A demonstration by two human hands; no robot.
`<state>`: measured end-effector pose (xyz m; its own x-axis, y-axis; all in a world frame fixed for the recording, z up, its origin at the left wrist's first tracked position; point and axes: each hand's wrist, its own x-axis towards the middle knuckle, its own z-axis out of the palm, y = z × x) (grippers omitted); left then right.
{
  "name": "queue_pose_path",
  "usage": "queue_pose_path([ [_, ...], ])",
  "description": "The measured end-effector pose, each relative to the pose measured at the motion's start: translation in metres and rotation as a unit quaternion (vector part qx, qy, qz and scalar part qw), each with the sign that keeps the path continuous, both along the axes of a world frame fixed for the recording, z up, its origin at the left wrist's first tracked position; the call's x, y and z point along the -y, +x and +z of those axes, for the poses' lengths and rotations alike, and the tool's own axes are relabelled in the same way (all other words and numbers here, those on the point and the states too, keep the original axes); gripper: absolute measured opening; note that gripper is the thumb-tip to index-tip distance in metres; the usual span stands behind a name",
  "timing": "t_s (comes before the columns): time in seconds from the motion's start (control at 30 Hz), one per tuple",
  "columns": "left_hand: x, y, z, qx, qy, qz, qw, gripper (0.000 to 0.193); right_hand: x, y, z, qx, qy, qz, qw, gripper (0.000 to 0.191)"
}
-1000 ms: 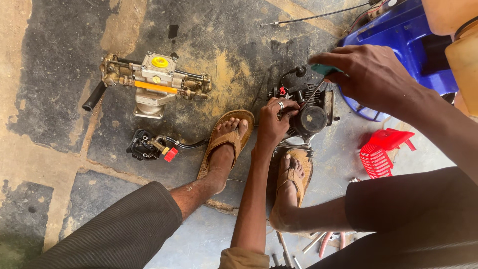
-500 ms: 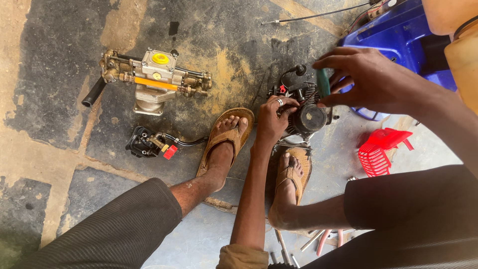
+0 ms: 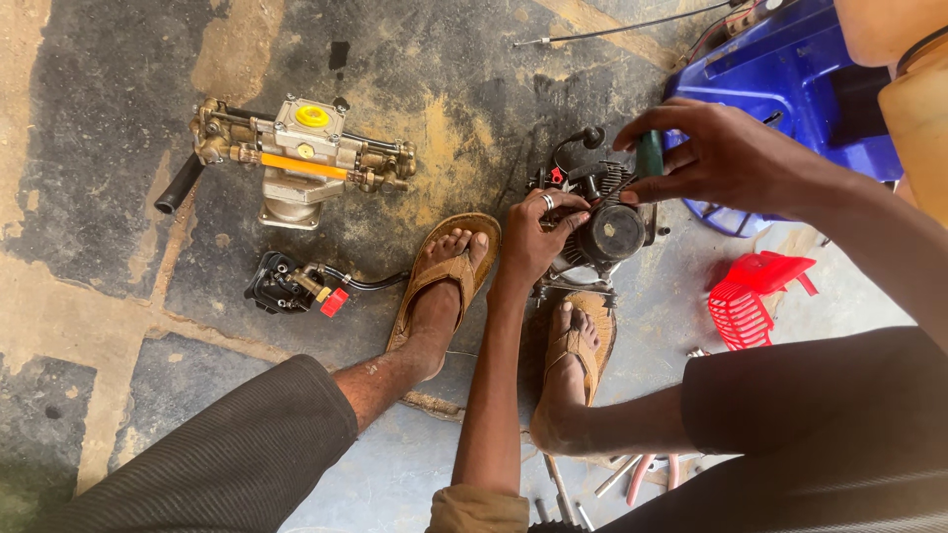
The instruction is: The person sits on the floor and uses a screwdriver to tighten screws on a small engine. They adjust the engine's position and continue tightening various screws on the top and sides of the engine casing.
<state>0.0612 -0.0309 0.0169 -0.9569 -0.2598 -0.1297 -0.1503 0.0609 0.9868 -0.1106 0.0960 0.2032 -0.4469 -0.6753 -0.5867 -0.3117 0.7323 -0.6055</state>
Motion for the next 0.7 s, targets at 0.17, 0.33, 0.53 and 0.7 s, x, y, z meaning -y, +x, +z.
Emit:
queue_pose_path([
  [0.17,0.001,0.0,-0.003,-0.017,-0.023,-0.002,1.0,0.017,0.0,0.012,-0.005,-0.216,-0.077,0.096,0.969,0.057],
  [0.33,0.001,-0.003,0.006,0.002,-0.001,-0.007,1.0,0.018,0.009,0.026,-0.009,-0.338,0.186,0.153,0.91,0.056],
  [0.53,-0.008,-0.008,0.016,0.005,0.03,-0.011,0.999,0.021,0.011,0.022,-0.008,-0.069,0.104,-0.116,0.985,0.041],
  [0.7,-0.017,-0.016,0.014,-0.053,0.007,0.03,0.998,0.018,0.008,0.001,0.014,-0.105,-0.056,0.04,0.992,0.037],
])
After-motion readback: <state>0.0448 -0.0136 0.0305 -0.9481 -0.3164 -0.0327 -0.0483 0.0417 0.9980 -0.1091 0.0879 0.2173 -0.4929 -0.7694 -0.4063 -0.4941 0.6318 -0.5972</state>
